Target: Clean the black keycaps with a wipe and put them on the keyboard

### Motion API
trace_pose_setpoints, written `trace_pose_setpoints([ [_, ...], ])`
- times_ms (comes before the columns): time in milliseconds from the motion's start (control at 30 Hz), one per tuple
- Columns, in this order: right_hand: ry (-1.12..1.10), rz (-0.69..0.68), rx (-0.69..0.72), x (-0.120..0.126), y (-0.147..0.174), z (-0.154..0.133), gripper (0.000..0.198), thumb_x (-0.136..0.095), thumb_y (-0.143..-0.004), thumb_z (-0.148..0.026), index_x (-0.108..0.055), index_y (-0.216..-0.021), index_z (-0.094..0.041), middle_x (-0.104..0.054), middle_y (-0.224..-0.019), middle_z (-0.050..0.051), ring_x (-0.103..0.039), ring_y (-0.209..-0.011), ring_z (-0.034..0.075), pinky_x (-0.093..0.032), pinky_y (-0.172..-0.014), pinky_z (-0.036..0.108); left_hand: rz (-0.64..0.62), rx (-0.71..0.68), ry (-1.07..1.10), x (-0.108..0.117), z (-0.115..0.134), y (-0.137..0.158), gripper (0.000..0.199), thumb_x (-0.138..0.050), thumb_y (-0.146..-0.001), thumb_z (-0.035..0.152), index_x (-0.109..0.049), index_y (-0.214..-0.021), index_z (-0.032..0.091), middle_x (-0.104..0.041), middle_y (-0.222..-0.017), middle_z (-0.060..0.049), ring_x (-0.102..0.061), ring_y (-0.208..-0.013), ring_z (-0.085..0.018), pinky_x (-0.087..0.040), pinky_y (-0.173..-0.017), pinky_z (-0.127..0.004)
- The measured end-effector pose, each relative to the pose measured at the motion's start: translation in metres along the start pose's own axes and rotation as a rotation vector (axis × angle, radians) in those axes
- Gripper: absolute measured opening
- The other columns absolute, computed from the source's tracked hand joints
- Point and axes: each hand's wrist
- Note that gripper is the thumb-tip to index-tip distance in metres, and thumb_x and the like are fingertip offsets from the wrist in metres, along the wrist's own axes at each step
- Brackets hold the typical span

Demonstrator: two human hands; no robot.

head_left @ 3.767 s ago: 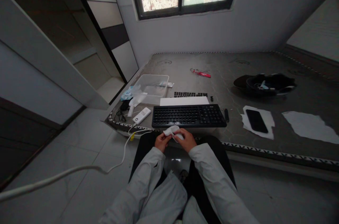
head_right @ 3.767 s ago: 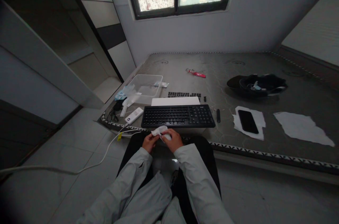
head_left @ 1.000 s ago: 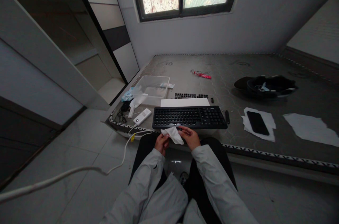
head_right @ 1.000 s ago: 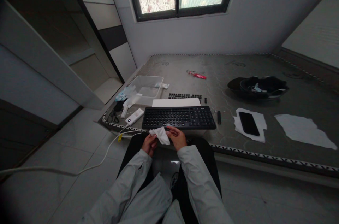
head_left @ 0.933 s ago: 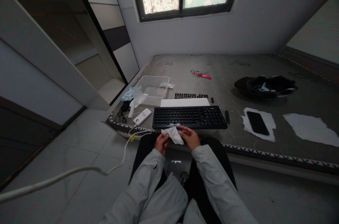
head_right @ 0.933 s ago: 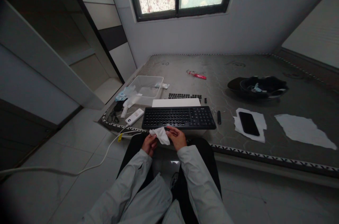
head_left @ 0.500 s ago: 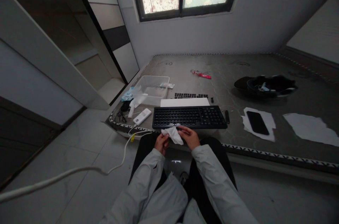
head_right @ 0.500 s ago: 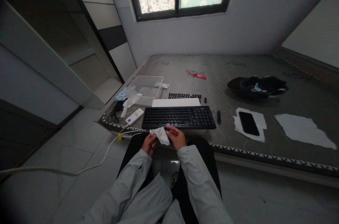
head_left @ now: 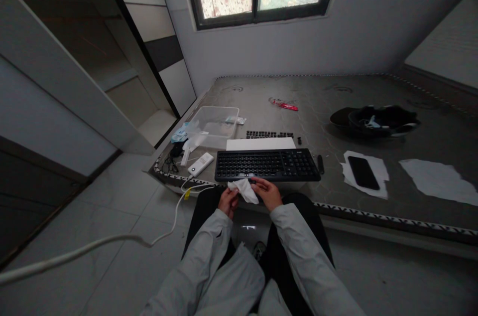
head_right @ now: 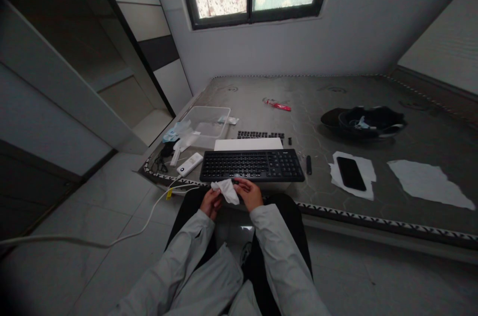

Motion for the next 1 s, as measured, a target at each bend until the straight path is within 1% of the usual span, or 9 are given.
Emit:
trace_pose_setpoints([
  [133, 0.006, 0.001, -0.003, 0.0, 0.0, -0.001, 0.042, -0.074, -0.058, -0.037, -0.068, -0.094, -0.016, -0.07, -0.08, 0.006, -0.063, -0.078, 0.019, -0.051, -0.072, 0.031, 0.007, 0.0, 0.005, 0.0, -0.001, -0.001, 0.046, -0.076, -0.054, 0.037, -0.055, -0.087, 0.013, -0.04, -0.046, 0.01, -0.023, -0.031, 0.0, -0.01, -0.033, -0.017],
  [300, -0.01, -0.017, 0.006, 0.0, 0.0, -0.003, 0.043, -0.074, -0.058, -0.041, -0.067, -0.093, -0.017, -0.07, -0.083, 0.007, -0.064, -0.078, 0.02, -0.052, -0.072, 0.032, 0.019, 0.006, 0.01, 0.0, -0.001, -0.001, 0.045, -0.077, -0.053, 0.038, -0.054, -0.083, 0.013, -0.036, -0.044, 0.011, -0.023, -0.031, 0.0, -0.01, -0.033, -0.017],
  [400, -0.025, 0.009, 0.015, 0.0, -0.001, -0.001, 0.043, -0.073, -0.058, -0.046, -0.065, -0.089, -0.016, -0.07, -0.077, 0.007, -0.064, -0.07, 0.019, -0.052, -0.066, 0.031, 0.016, 0.015, 0.012, 0.001, -0.002, -0.002, 0.044, -0.077, -0.053, 0.038, -0.054, -0.083, 0.013, -0.036, -0.044, 0.011, -0.023, -0.031, 0.0, -0.01, -0.033, -0.017],
  [500, -0.035, 0.044, 0.029, 0.002, -0.002, 0.003, 0.042, -0.072, -0.059, -0.049, -0.062, -0.085, -0.017, -0.069, -0.069, 0.005, -0.063, -0.061, 0.016, -0.051, -0.062, 0.03, 0.008, 0.021, 0.011, 0.002, -0.002, -0.003, 0.043, -0.076, -0.054, 0.037, -0.055, -0.084, 0.014, -0.036, -0.044, 0.011, -0.024, -0.031, -0.001, -0.009, -0.034, -0.017],
  [633, -0.049, 0.071, 0.023, 0.005, -0.004, 0.006, 0.042, -0.069, -0.061, -0.051, -0.055, -0.083, -0.018, -0.069, -0.069, 0.004, -0.061, -0.056, 0.015, -0.05, -0.058, 0.029, 0.001, 0.02, 0.011, 0.003, -0.002, -0.004, 0.041, -0.076, -0.055, 0.036, -0.055, -0.081, 0.014, -0.038, -0.044, 0.011, -0.024, -0.031, -0.001, -0.009, -0.034, -0.017],
  [733, -0.046, 0.093, 0.012, 0.008, -0.005, 0.004, 0.041, -0.068, -0.063, -0.051, -0.053, -0.083, -0.018, -0.069, -0.07, 0.004, -0.061, -0.055, 0.015, -0.049, -0.055, 0.027, -0.007, 0.02, 0.009, 0.003, -0.001, -0.004, 0.04, -0.076, -0.055, 0.035, -0.056, -0.083, 0.014, -0.038, -0.044, 0.01, -0.024, -0.031, 0.0, -0.01, -0.034, -0.017],
  [800, -0.013, 0.099, 0.02, 0.012, -0.005, 0.0, 0.041, -0.068, -0.064, -0.05, -0.055, -0.085, -0.018, -0.069, -0.071, 0.005, -0.062, -0.056, 0.015, -0.05, -0.056, 0.028, -0.009, 0.023, 0.008, 0.002, 0.0, -0.003, 0.039, -0.075, -0.056, 0.034, -0.056, -0.083, 0.014, -0.039, -0.044, 0.01, -0.025, -0.031, -0.001, -0.01, -0.033, -0.017],
  [867, 0.075, 0.121, 0.06, 0.018, -0.006, -0.005, 0.04, -0.069, -0.063, -0.05, -0.06, -0.085, -0.017, -0.069, -0.072, 0.005, -0.062, -0.06, 0.016, -0.05, -0.059, 0.029, -0.007, 0.026, 0.009, 0.002, 0.001, -0.002, 0.037, -0.075, -0.057, 0.034, -0.056, -0.082, 0.014, -0.039, -0.045, 0.01, -0.025, -0.031, 0.0, -0.009, -0.033, -0.017],
  [1000, 0.306, 0.233, 0.187, 0.038, -0.011, -0.014, 0.036, -0.067, -0.065, -0.048, -0.067, -0.082, -0.016, -0.069, -0.079, 0.006, -0.062, -0.074, 0.019, -0.049, -0.07, 0.032, -0.008, 0.028, 0.014, 0.002, 0.002, -0.002, 0.036, -0.074, -0.058, 0.033, -0.056, -0.082, 0.013, -0.04, -0.045, 0.009, -0.025, -0.031, 0.0, -0.009, -0.033, -0.017],
])
Point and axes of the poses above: each hand's wrist, its own y-axis away from the middle knuckle, its own x-axis out of the back of the hand, z = x × y
